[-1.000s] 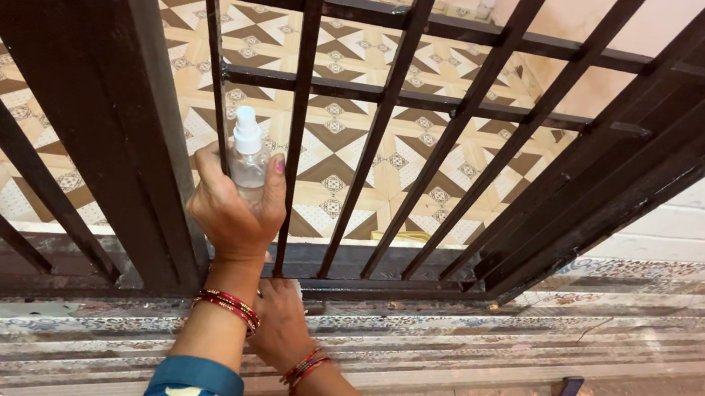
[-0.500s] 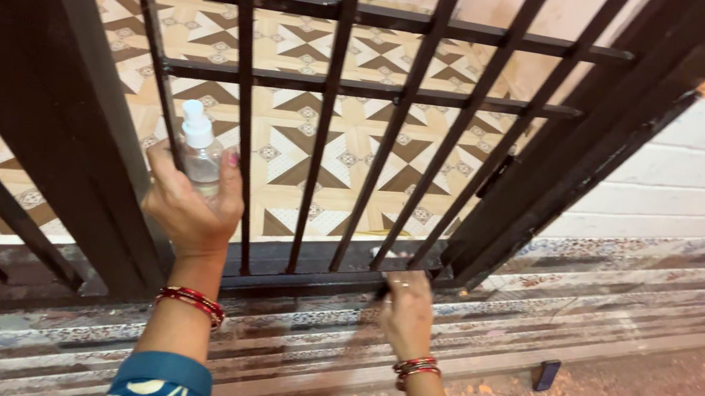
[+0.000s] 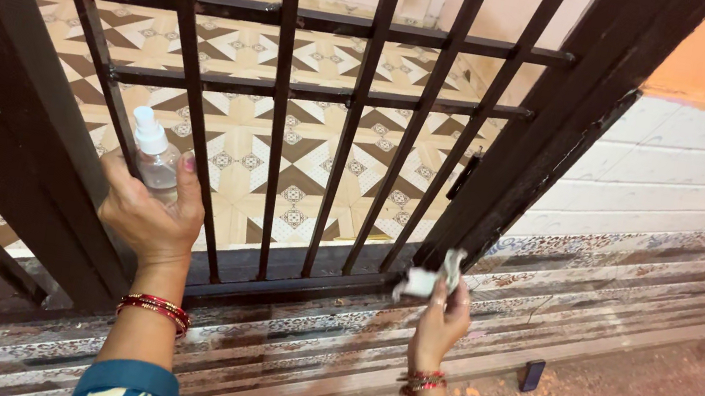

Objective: The person sprays a cleaning solution onto a metal gate and wipes the bars with a cloth. The person repeatedly sprays and wipes different sections of the gate, focusing on the lower horizontal bar and vertical bars.

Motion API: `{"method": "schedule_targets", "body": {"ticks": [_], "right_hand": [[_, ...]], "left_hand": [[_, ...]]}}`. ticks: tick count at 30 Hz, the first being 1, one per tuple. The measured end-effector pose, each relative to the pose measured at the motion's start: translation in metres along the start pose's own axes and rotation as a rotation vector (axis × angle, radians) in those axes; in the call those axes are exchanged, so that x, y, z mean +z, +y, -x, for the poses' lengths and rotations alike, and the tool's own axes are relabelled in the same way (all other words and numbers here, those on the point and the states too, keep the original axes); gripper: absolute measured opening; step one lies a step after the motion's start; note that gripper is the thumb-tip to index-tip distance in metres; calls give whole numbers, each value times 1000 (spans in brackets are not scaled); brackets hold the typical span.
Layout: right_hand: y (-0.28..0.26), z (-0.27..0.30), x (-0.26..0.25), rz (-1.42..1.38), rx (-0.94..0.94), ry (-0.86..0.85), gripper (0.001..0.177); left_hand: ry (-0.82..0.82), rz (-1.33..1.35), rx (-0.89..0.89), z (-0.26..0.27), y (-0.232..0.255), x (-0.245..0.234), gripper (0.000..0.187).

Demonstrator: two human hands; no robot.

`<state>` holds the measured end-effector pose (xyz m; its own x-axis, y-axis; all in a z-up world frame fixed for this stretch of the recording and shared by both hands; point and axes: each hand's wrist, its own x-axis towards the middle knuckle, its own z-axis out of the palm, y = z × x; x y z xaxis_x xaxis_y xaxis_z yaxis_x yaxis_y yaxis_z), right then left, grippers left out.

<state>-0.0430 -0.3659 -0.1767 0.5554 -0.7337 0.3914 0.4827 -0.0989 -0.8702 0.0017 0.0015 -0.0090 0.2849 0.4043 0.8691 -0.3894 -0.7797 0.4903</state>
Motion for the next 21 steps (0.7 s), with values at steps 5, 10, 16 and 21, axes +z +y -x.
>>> {"method": "schedule_targets", "body": {"ticks": [5, 10, 16, 21], "right_hand": [[-104, -43, 61, 172, -111, -198, 48], [-177, -76, 89, 92, -282, -250, 60], [-128, -80, 82, 533, -480, -114, 40], [-62, -51, 48, 608, -437, -135, 39]], "left_hand": [[-1, 0, -28, 1, 0, 1, 60], [14, -27, -8, 1, 0, 1, 64], [35, -22, 7, 3, 1, 2, 63], [31, -43, -15, 5, -3, 2, 62]]}}
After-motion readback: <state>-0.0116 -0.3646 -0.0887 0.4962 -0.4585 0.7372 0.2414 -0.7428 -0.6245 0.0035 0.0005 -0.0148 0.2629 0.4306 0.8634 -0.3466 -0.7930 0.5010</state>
